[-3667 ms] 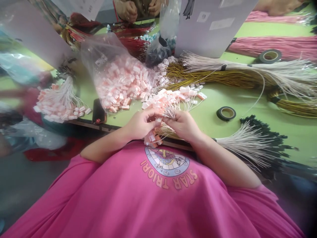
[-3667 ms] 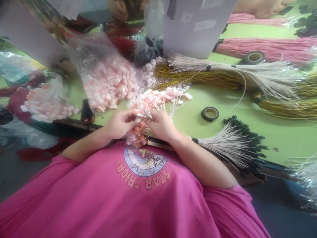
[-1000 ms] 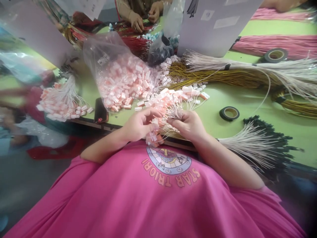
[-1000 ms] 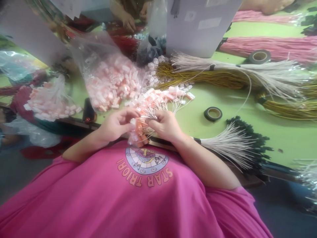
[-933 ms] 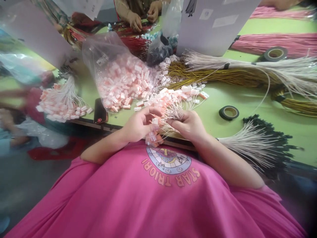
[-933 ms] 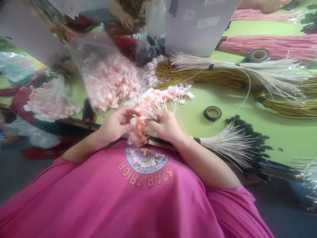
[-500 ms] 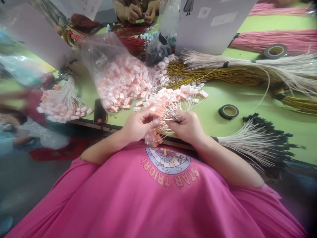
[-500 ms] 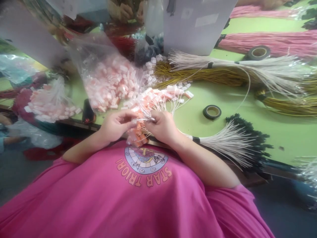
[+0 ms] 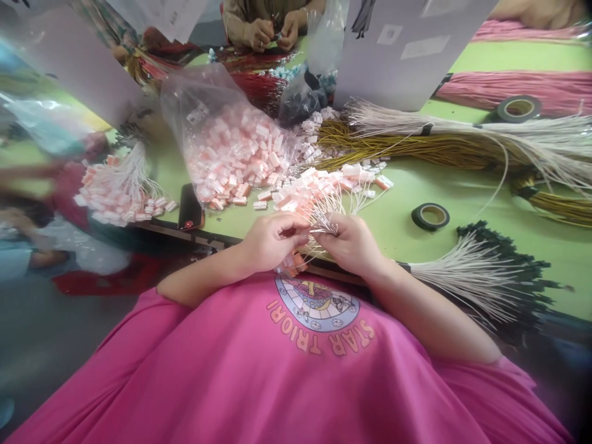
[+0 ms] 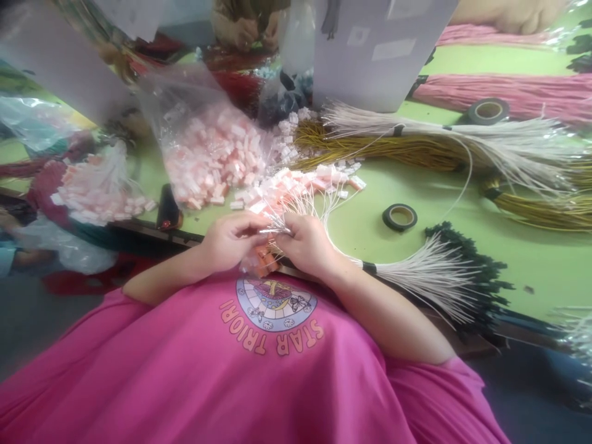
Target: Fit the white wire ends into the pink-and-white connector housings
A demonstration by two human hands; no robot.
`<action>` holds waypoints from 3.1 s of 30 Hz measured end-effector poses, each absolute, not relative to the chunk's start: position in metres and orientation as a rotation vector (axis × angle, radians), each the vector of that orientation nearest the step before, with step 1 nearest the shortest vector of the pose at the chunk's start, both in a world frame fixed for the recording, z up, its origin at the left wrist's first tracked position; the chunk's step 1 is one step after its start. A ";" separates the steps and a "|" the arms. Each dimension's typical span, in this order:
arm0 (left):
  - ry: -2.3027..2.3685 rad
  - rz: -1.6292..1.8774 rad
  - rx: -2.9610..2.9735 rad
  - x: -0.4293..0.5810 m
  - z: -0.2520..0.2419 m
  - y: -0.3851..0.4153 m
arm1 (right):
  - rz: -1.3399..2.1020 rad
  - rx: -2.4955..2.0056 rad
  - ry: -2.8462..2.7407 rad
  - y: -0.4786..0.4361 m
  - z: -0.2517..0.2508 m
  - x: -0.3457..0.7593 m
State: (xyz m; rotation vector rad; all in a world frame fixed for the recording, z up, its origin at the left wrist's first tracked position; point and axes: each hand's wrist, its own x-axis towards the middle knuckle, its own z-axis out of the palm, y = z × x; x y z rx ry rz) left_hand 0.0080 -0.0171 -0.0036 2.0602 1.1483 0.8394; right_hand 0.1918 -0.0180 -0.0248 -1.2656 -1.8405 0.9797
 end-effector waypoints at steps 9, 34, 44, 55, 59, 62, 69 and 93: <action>1.166 0.805 2.430 -0.037 0.000 0.000 | 1.102 -1.116 -1.719 -0.007 -0.028 0.198; 1.935 0.468 2.364 -0.086 -0.064 0.060 | 1.391 -1.164 -1.715 -0.001 -0.034 0.198; 1.031 0.961 1.691 -0.052 -0.006 0.012 | 1.522 -1.074 -1.480 -0.005 -0.041 0.196; 0.921 0.673 1.462 -0.006 0.008 0.004 | 1.342 -1.139 -1.475 -0.010 -0.026 0.195; 0.953 0.649 1.475 -0.004 0.008 0.003 | 1.287 -1.132 -1.553 -0.011 -0.025 0.195; 0.984 0.635 1.476 -0.004 0.006 0.004 | 1.252 -1.152 -1.609 -0.011 -0.024 0.195; 1.033 0.650 1.545 -0.007 0.003 0.003 | 1.211 -1.211 -1.677 -0.011 -0.022 0.194; 1.147 0.676 2.000 0.011 -0.001 -0.008 | 0.997 -1.310 -1.751 -0.017 -0.023 0.191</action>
